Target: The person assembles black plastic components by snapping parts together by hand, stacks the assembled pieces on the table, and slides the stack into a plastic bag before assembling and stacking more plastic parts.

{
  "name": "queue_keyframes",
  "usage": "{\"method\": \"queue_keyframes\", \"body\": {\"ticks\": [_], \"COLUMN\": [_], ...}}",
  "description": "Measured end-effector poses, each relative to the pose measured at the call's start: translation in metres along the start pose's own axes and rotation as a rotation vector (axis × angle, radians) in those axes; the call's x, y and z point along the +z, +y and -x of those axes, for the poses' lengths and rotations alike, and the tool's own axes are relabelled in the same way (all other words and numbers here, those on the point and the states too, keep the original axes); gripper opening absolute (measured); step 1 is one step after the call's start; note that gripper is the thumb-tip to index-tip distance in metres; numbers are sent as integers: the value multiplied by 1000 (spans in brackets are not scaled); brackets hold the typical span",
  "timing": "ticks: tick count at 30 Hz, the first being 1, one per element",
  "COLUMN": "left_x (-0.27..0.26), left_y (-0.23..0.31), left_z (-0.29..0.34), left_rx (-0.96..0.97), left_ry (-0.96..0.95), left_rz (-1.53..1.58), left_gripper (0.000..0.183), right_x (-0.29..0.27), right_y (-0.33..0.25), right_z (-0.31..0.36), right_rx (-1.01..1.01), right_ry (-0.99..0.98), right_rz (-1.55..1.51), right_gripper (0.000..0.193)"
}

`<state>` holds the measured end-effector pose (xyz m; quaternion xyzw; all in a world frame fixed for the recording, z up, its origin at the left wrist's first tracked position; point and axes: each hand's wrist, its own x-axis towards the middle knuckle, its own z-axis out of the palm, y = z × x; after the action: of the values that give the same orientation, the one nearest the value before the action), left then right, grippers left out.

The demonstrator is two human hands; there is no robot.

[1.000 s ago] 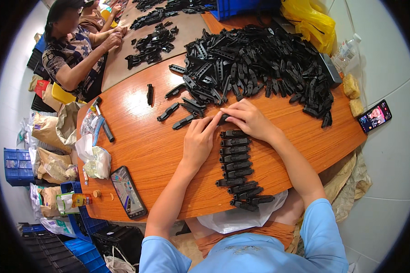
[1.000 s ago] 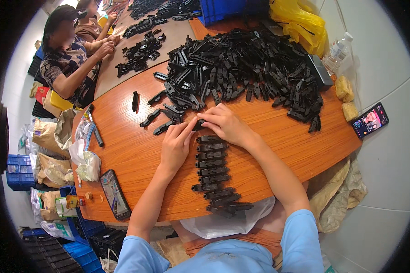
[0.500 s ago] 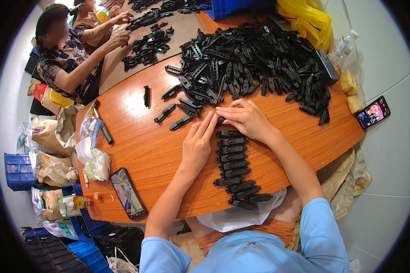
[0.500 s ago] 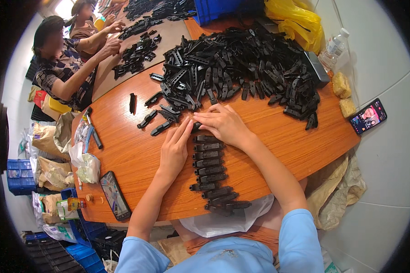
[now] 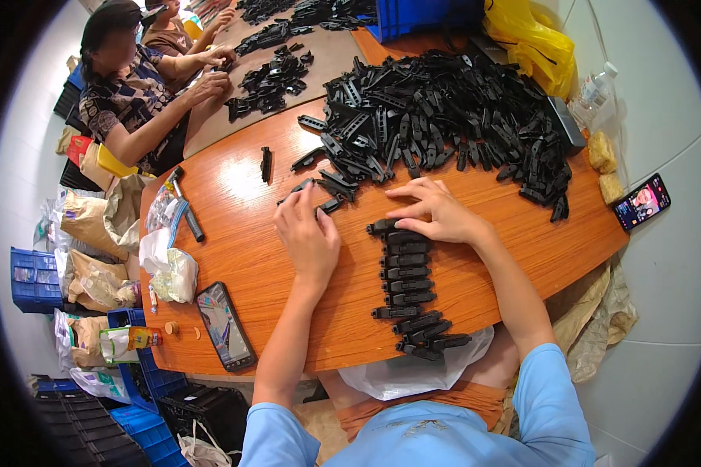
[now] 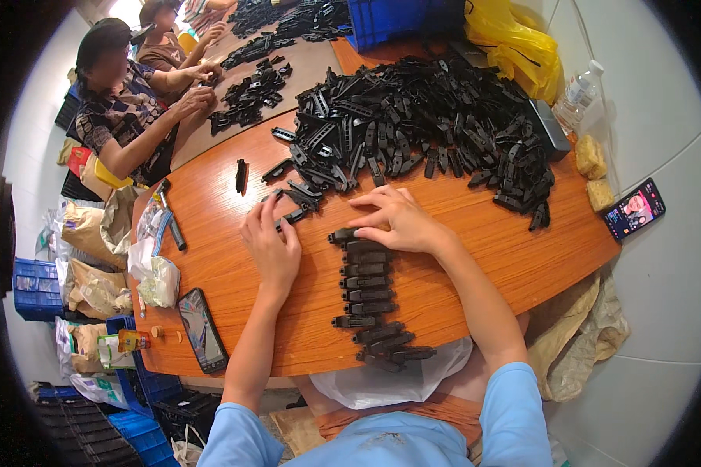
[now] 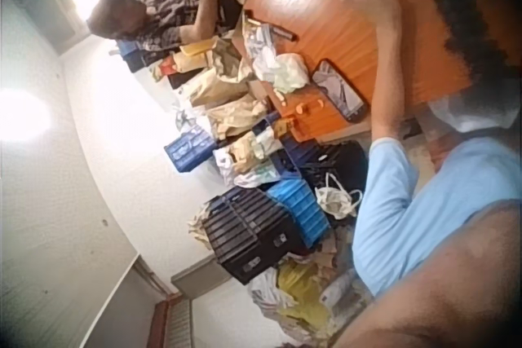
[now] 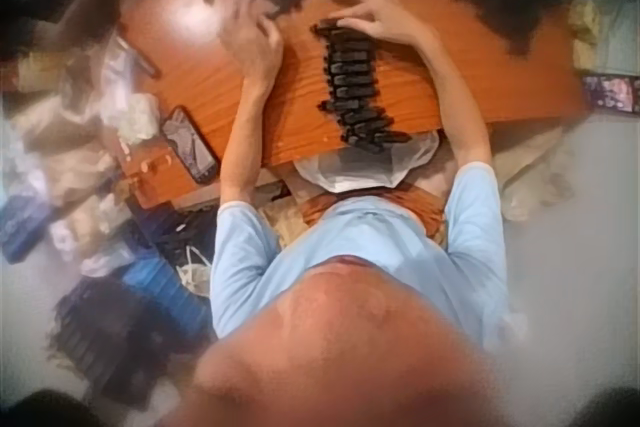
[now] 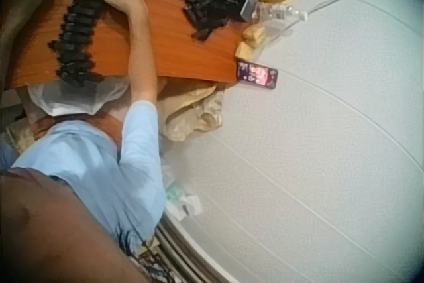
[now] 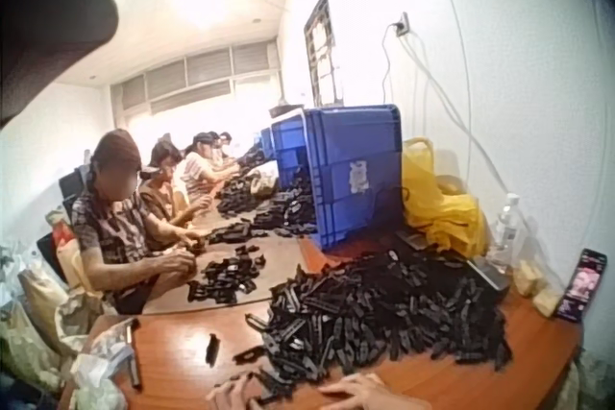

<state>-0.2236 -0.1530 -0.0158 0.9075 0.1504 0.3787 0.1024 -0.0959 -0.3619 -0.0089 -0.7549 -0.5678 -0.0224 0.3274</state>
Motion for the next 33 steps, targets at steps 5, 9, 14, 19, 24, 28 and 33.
{"method": "queue_keyframes", "body": {"ticks": [5,9,14,19,24,28,33], "left_x": [7,1,6,6,0,2,10], "left_y": [-4,9,0,-6,2,-2,-12], "left_z": [9,7,10,7,1,0,3], "left_rx": [-55,-86,-53,212,197,139,61], "left_ry": [-188,-313,-346,-333,-274,-266,-155], "left_rz": [43,370,618,282,279,272,223], "left_gripper": [33,30,34,35,30,23,17], "right_x": [-4,1,4,-2,-3,4,8], "right_y": [4,13,16,12,12,10,0], "right_z": [-6,-6,-3,-8,-8,-9,-9], "right_rx": [379,361,281,130,37,29,21], "right_ry": [150,330,246,246,234,217,101], "right_rz": [-309,-63,57,136,351,204,-39], "right_gripper": [19,25,33,36,27,18,20]}}
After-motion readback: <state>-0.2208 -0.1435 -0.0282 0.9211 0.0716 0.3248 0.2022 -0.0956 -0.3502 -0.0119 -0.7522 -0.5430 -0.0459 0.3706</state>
